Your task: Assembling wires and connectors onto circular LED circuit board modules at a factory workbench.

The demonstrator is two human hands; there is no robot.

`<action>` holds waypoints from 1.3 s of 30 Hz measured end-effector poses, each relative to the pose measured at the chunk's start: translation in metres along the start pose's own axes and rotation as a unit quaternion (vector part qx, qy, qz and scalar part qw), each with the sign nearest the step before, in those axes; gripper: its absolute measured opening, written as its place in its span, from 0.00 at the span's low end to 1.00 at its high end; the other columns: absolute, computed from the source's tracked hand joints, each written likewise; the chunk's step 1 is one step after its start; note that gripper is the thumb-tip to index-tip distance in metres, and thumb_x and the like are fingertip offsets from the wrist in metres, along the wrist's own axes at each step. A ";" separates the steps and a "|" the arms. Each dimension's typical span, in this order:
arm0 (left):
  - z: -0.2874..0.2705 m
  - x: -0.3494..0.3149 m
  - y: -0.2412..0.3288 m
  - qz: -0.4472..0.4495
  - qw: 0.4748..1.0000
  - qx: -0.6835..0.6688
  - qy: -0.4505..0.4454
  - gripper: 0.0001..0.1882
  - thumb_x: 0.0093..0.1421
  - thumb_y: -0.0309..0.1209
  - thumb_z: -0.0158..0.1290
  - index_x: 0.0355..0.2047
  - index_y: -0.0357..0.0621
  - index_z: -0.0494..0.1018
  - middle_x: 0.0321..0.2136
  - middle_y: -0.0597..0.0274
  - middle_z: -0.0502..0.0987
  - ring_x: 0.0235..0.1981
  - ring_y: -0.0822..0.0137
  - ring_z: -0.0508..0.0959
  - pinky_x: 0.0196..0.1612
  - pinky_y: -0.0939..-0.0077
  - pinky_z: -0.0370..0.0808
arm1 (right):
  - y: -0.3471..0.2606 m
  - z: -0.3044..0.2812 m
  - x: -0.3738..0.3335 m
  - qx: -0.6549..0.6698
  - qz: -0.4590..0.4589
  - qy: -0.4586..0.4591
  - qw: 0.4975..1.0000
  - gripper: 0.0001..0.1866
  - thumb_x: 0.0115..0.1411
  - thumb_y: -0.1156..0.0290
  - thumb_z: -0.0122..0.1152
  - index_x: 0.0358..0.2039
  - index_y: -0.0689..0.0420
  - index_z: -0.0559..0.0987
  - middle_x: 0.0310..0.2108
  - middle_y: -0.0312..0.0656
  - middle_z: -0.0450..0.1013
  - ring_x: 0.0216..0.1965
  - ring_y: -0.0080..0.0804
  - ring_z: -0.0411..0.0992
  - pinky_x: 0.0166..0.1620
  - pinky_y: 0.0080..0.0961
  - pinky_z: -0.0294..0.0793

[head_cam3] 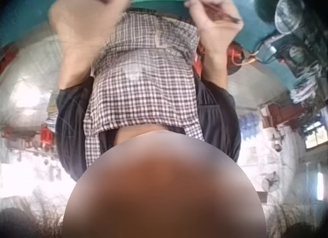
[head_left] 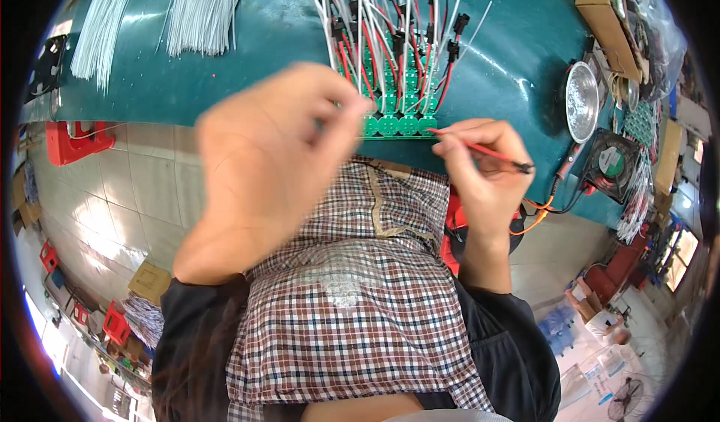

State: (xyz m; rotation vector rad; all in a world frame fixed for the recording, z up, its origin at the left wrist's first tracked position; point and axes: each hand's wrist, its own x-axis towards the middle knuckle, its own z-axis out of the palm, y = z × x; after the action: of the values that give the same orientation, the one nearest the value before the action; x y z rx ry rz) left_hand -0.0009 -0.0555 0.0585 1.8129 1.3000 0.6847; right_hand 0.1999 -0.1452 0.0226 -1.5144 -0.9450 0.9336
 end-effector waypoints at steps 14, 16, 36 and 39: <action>-0.276 0.091 -0.296 -0.190 0.831 0.490 0.181 0.24 0.62 0.53 0.53 0.45 0.47 0.80 0.38 0.54 0.83 0.41 0.54 0.82 0.46 0.66 0.75 | 0.011 0.053 -0.007 -0.074 -0.013 -0.086 0.993 0.07 0.54 0.86 0.64 0.29 0.63 0.75 0.30 0.37 0.75 0.27 0.14 0.67 0.31 0.14 0.67; -0.278 0.096 -0.298 -0.201 0.867 0.430 0.155 0.25 0.62 0.53 0.53 0.46 0.46 0.79 0.38 0.54 0.83 0.41 0.54 0.82 0.46 0.66 0.75 | 0.015 0.052 -0.007 -0.080 -0.017 -0.080 0.993 0.07 0.54 0.86 0.64 0.29 0.63 0.75 0.30 0.37 0.75 0.27 0.14 0.67 0.31 0.14 0.66; -0.135 0.104 -0.177 -0.129 0.974 0.188 0.009 0.17 0.60 0.47 0.61 0.37 0.45 0.82 0.24 0.76 0.75 0.25 0.85 0.70 0.25 0.86 0.61 | 0.018 0.056 -0.005 -0.154 -0.071 -0.059 0.984 0.08 0.49 0.85 0.65 0.27 0.60 0.75 0.28 0.37 0.74 0.23 0.17 0.70 0.26 0.14 0.69; -0.137 0.111 -0.190 -0.119 0.979 0.167 0.001 0.18 0.60 0.48 0.61 0.34 0.45 0.81 0.21 0.77 0.72 0.23 0.85 0.67 0.24 0.86 0.59 | 0.014 0.059 -0.004 -0.184 -0.103 -0.057 0.976 0.09 0.48 0.86 0.65 0.28 0.60 0.76 0.28 0.40 0.74 0.23 0.24 0.72 0.26 0.18 0.71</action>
State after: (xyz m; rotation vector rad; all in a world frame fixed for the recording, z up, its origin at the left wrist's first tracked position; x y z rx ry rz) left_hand -0.1709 0.1203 -0.0281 1.8697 1.6794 0.3510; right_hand 0.1451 -0.1290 0.0016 -1.6410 -1.3910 0.7269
